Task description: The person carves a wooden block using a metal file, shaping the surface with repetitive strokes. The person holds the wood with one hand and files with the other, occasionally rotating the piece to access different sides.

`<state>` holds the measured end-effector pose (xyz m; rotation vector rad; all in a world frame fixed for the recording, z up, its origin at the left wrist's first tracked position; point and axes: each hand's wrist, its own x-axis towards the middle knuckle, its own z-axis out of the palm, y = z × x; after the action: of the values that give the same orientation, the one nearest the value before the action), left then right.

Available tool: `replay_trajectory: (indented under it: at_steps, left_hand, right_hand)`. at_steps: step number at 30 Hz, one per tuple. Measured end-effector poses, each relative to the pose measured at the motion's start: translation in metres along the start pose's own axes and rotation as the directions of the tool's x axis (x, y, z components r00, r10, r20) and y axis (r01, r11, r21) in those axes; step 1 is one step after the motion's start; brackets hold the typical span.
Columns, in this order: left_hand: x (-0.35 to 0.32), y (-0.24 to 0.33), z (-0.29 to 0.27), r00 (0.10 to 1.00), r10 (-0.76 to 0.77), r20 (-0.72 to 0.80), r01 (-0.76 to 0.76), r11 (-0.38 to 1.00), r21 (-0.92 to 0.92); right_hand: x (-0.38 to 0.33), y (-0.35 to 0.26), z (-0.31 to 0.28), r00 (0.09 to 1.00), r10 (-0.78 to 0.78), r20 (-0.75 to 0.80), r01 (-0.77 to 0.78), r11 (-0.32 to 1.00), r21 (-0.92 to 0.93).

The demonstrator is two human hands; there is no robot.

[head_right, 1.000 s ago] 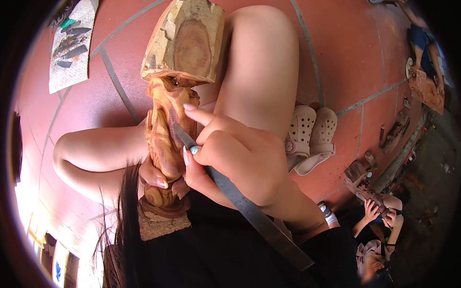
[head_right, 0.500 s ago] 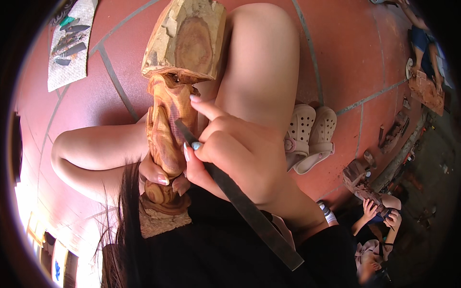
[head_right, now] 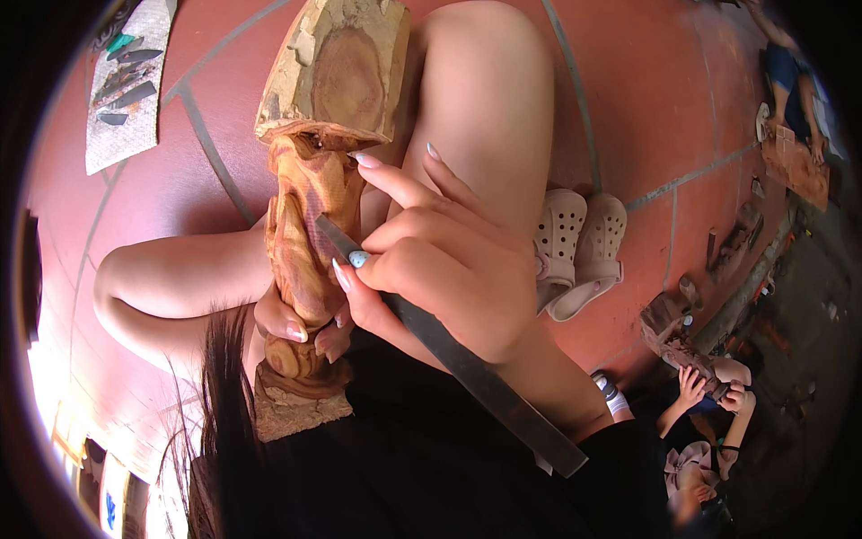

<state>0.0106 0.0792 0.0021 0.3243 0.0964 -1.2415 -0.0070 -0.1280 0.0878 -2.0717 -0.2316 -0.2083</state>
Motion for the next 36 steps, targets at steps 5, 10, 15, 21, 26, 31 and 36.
replay_trajectory:
  at_steps: [5,10,15,21,26,31,36]
  left_hand:
    - [0.01,-0.001,-0.013,0.974,0.124,0.191,-0.148,0.982,0.118]
    - [0.005,0.017,-0.003,0.994,-0.066,0.085,0.041,0.961,0.273]
    - [0.013,0.011,-0.006,0.996,-0.085,0.028,0.069,0.929,0.364]
    - [0.009,0.026,0.015,0.987,-0.13,-0.094,0.157,0.9,0.406]
    - [-0.003,0.002,0.022,0.969,-0.013,-0.246,0.055,0.984,0.167]
    - [-0.002,0.005,0.024,0.969,-0.03,-0.245,0.063,0.989,0.131]
    - [-0.002,0.01,0.026,0.966,-0.031,-0.255,0.08,0.98,0.184]
  right_hand:
    - [-0.004,-0.007,-0.005,0.998,0.019,0.056,-0.018,0.999,-0.028]
    - [0.003,-0.002,-0.004,0.996,-0.072,0.049,0.079,0.987,-0.143]
    - [-0.005,-0.011,-0.011,0.991,-0.027,0.129,0.056,0.972,-0.228]
    - [-0.002,-0.008,-0.01,0.994,-0.022,0.11,0.047,0.972,-0.228]
    - [-0.012,-0.011,-0.009,0.997,-0.011,0.07,0.025,0.981,-0.194]
    - [-0.015,-0.009,-0.005,1.0,-0.01,0.027,0.015,0.979,-0.203]
    - [-0.009,-0.011,-0.011,0.997,-0.011,0.078,0.026,0.98,-0.195]
